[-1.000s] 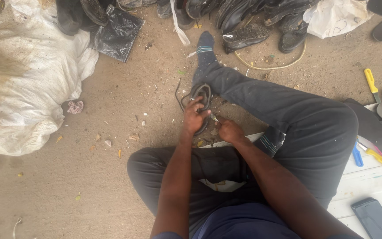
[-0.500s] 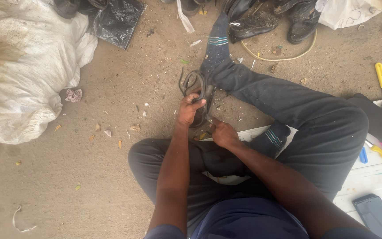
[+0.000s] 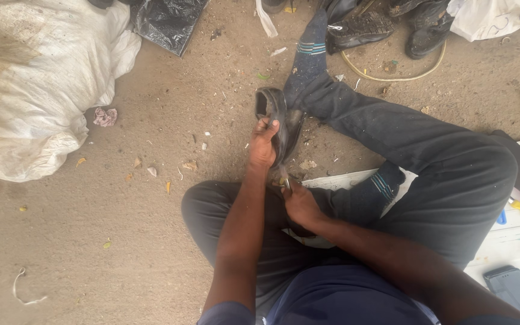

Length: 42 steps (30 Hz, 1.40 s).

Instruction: The person sits on the ground and uses a knife to scrape and cut the sole of a black shoe. They repeatedly pry at the sole, remove pieces of material, and separate the sole from the upper part of the shoe.

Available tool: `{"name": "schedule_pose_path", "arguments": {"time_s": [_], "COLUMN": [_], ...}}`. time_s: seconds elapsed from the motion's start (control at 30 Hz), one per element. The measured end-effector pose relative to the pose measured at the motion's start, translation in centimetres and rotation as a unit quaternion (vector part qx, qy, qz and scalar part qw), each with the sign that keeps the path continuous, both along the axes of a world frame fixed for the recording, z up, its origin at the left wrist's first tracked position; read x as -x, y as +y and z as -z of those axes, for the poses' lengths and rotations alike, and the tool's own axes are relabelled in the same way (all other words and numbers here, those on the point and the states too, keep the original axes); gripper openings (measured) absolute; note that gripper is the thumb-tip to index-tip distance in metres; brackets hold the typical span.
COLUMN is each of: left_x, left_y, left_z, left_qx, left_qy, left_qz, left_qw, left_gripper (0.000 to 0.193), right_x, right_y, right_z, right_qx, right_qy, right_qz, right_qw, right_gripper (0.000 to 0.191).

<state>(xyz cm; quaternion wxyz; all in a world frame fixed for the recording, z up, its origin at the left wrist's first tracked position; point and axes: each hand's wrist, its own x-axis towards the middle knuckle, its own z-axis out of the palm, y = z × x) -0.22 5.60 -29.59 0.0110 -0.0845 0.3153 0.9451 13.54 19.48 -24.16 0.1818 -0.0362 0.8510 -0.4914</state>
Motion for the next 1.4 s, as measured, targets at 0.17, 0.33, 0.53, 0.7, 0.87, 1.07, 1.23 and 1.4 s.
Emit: {"name": "schedule_pose_path", "arguments": {"time_s": [0.17,0.33,0.53,0.7,0.87,1.07,1.23,1.4], "left_x": [-0.1,-0.2,-0.3,0.3,2.6,3.3,2.9,2.6], "left_y": [0.1,-0.4,-2.8,-3.6,-2.1,-1.8,-1.1,-1.6], "left_z": [0.4,-0.2,-5.4,-7.9,-6.9,-6.6,-6.2,-4.8], "left_qx": [-0.021,-0.095,0.237,0.845,0.948,0.849,0.853,0.862], "left_qy": [0.000,-0.035,-0.191,-0.171,0.063,-0.090,-0.060,-0.048], "left_qz": [-0.060,-0.079,-0.067,-0.084,-0.003,0.236,0.143,0.099], "left_qw": [0.998,0.992,0.950,0.499,0.313,0.463,0.499,0.494], "left_gripper": [0.010,0.018,0.048,0.100,0.066,0.049,0.047,0.039], "right_x": [-1.3,-0.2,-2.4,3.3,10.8,16.1,17.6,15.4], "right_y": [-0.7,-3.5,1.2,6.0,9.0,6.0,1.7,1.5], "right_z": [-3.6,-5.1,-4.1,-3.4,-6.5,-3.6,0.0,-1.0], "right_qx": [0.009,0.017,-0.072,-0.122,-0.265,-0.231,-0.256,-0.261], "right_qy": [-0.202,-0.229,-0.201,0.032,-0.123,0.011,0.031,0.011], "right_qz": [0.004,0.023,-0.095,-0.193,-0.390,-0.135,-0.062,-0.083], "right_qw": [0.979,0.973,0.972,0.973,0.873,0.964,0.964,0.962], "right_gripper": [0.029,0.029,0.034,0.046,0.028,0.038,0.035,0.037]}}
